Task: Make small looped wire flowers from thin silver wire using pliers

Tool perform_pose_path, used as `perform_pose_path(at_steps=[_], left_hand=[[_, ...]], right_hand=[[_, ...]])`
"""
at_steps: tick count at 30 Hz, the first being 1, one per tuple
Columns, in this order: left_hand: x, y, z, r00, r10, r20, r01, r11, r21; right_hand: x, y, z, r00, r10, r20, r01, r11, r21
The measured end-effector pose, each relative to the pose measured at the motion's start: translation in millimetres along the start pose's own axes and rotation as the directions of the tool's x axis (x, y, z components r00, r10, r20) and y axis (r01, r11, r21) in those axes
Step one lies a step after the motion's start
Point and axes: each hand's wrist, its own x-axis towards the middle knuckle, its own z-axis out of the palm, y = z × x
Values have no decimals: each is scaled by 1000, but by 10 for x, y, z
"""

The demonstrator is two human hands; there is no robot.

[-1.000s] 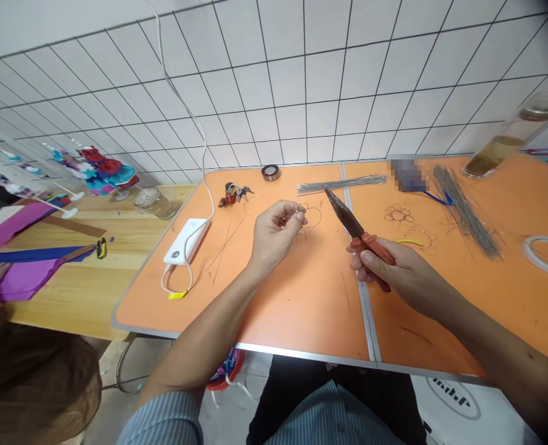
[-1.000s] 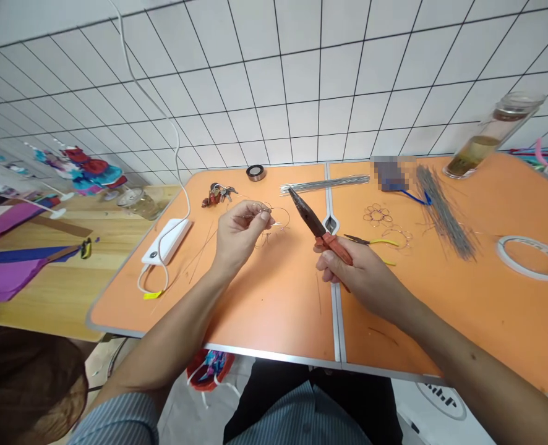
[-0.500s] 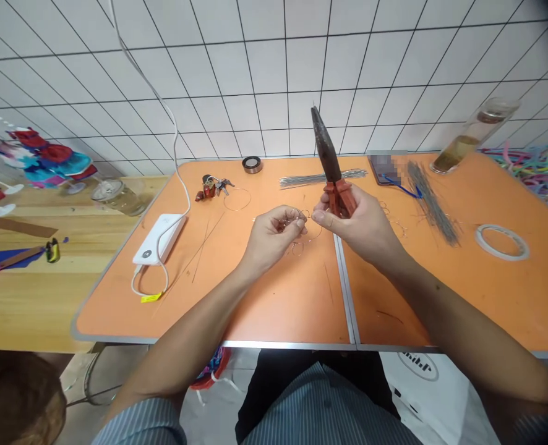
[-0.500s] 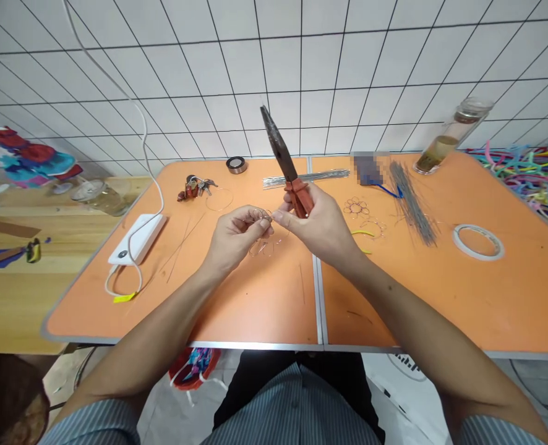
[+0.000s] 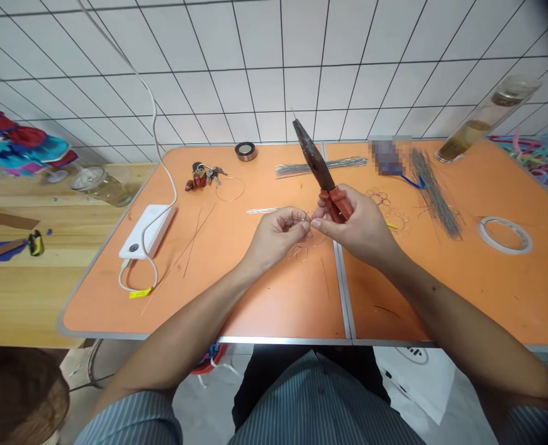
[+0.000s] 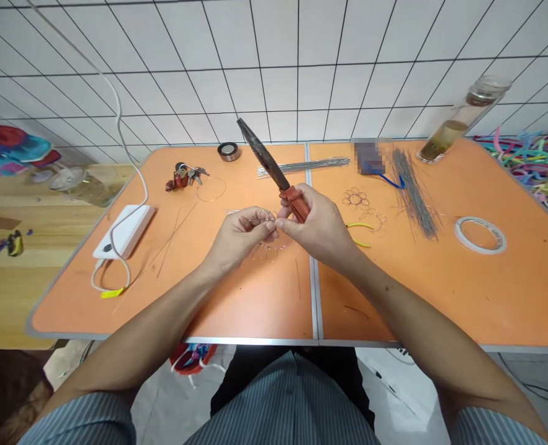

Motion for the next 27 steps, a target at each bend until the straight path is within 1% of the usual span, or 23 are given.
perform_pose_path(at_steps=[4,7,12,16,19,22,25,27], left_hand=[[12,-44,17,1000,-25,17,25,1000,4],[24,-62,17,999,-28,24,28,1000,-4],[66,-95,-6,1000,-25,-2,25,999,28],[94,-123,-40,999,-36,-26,37,998,57],[95,-125,-68,994,-98,55,98,995,9],[86,-117,-90,979,-159,128,165,986,-38],[83,-110,-108,970,-169,173,189,976,-108],[87,-105,-120,966,-157,206,189,971,-145]], right_hand=[[6,38,0,1000,-3,10,3,1000,-24],[8,54,0,1000,-12,-5,12,999,-52],[-5,15,-17,999,-31,-43,24,988,-151],[-20,-20,-35,998,-36,-45,26,979,-204],[-24,-34,-46,998,-39,-50,28,979,-200],[-10,-32,-49,998,-27,-54,18,988,-156],[23,-14,-51,999,-7,-45,4,997,-79],[50,0,-57,999,32,-23,-32,999,-18]])
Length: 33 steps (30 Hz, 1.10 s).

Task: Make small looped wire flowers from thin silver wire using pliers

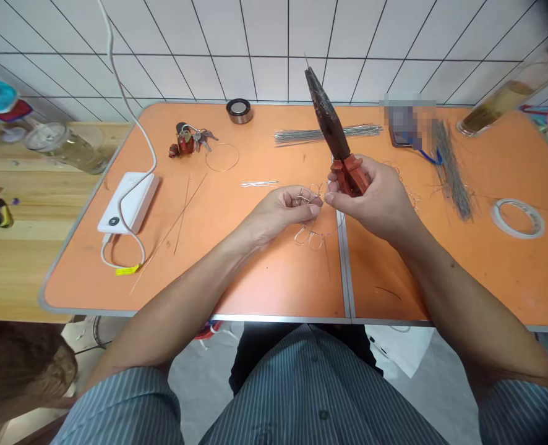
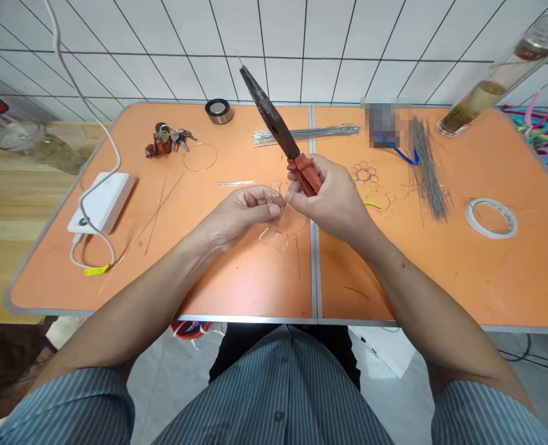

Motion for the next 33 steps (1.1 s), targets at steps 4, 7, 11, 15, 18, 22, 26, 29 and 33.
perform_pose_path(at_steps=[4,7,11,15,18,22,26,29,33], left_hand=[[4,4,-6,999,-21,49,22,1000,-11],[-2,1,12,1000,5,15,-6,998,55],[-25,22,22,993,74,-91,-58,984,166],[-56,76,5,992,28,-127,-1,978,210],[-72,98,-11,991,-4,-134,33,976,215],[-59,56,-60,996,-5,-94,26,972,232],[-17,-24,-116,998,13,-63,4,964,267],[1,-54,-125,996,38,-77,-8,936,352],[-17,3,-93,990,64,-125,-4,902,432]], right_hand=[[55,36,-25,994,90,68,-96,991,94],[79,68,-36,991,123,58,-130,983,127],[89,89,-40,991,125,-35,-120,983,139],[94,98,-50,987,93,-134,-79,991,105],[109,128,-61,981,81,-177,-64,993,101],[139,178,-82,979,81,-185,-57,990,129],[144,179,-116,979,121,-164,-96,983,157],[124,158,-134,980,151,-127,-131,979,155],[92,142,-113,986,129,-109,-114,985,133]])
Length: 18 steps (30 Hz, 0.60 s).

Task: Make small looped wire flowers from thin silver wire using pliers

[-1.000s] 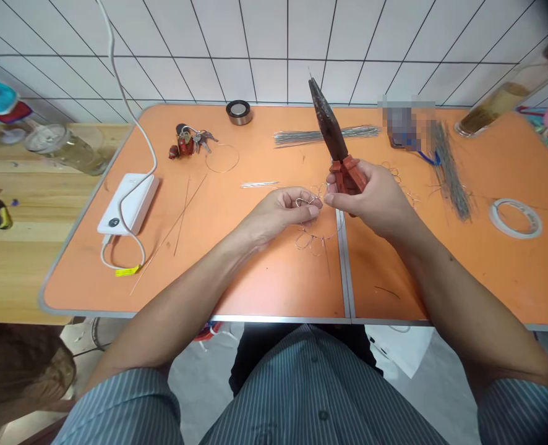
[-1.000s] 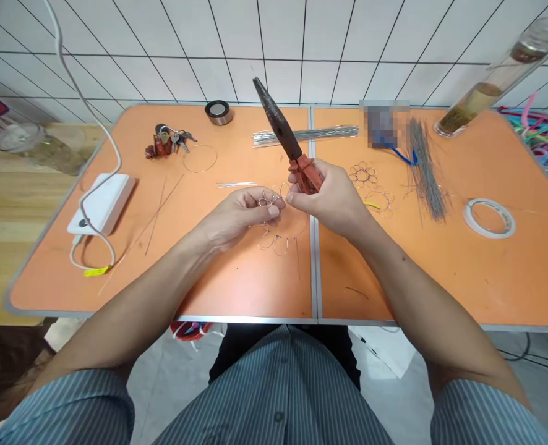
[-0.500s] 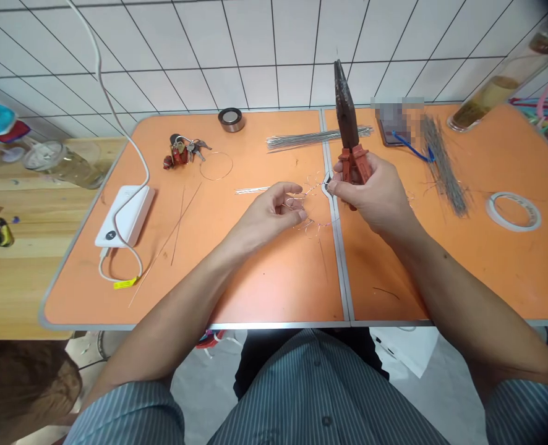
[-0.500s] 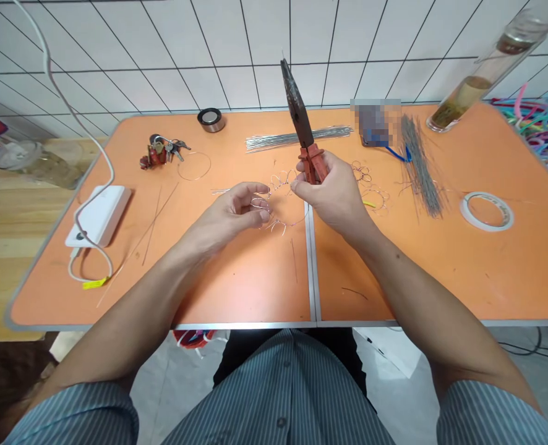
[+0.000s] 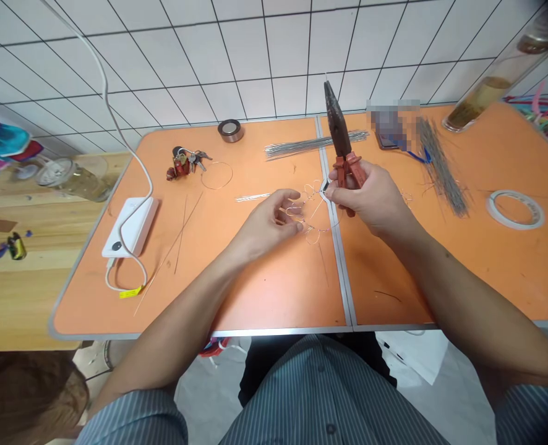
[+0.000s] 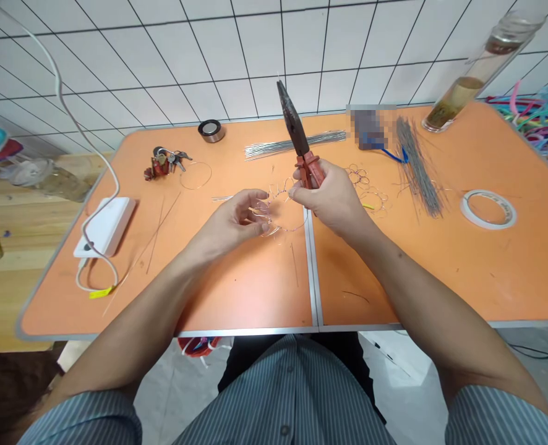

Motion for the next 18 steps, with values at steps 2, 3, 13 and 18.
perform_pose_path(at_steps=[2,3,13,18], left_hand=[[-21,65,-1,998,27,-54,-28,1000,-9],[-32,98,2,993,54,-101,-55,998,-5],[-122,108,173,916,346,-201,-281,914,293],[-120,61,224,943,279,-182,-223,935,276]], right_hand=[[-13,2,24,1000,-17,-11,17,1000,-13],[-17,4,35,1000,-22,-14,22,1000,-16],[-27,64,116,1000,11,19,-12,999,37],[-58,114,222,999,48,-21,-47,998,42]])
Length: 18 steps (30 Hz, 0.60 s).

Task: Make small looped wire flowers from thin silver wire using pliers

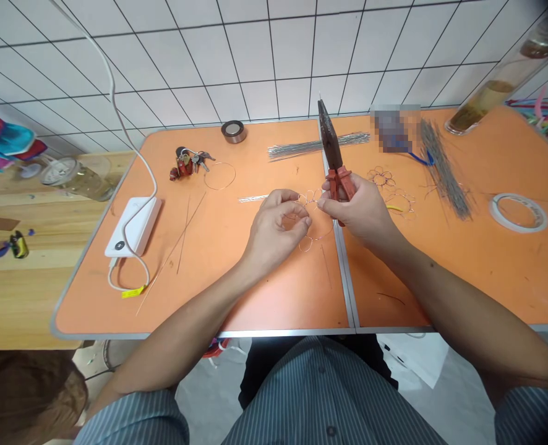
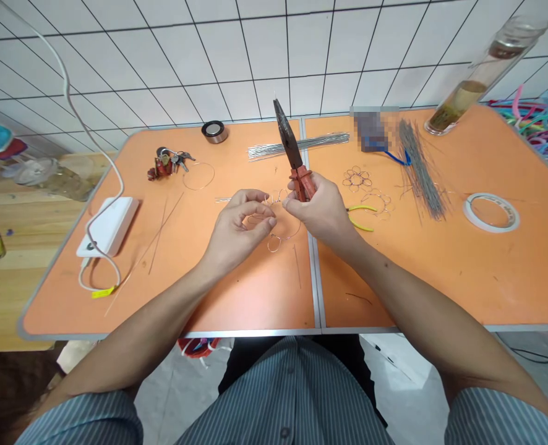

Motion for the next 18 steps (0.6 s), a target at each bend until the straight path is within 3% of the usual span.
perform_pose_path(at_steps=[4,7,10,13,18], left_hand=[[14,31,-5,999,-30,-30,29,998,-48],[51,31,-30,987,-148,-59,133,968,-212],[99,-15,-54,949,-298,102,311,833,-458],[127,-61,-60,897,-357,260,442,712,-546],[122,-81,-45,856,-400,327,516,639,-571]], right_hand=[[-35,20,46,1000,10,7,-10,1000,6],[-49,28,61,1000,14,14,-15,1000,15],[-56,39,78,999,22,29,-23,999,36],[-68,46,99,999,18,31,-20,998,62],[-96,49,130,1000,13,12,-14,998,67]])
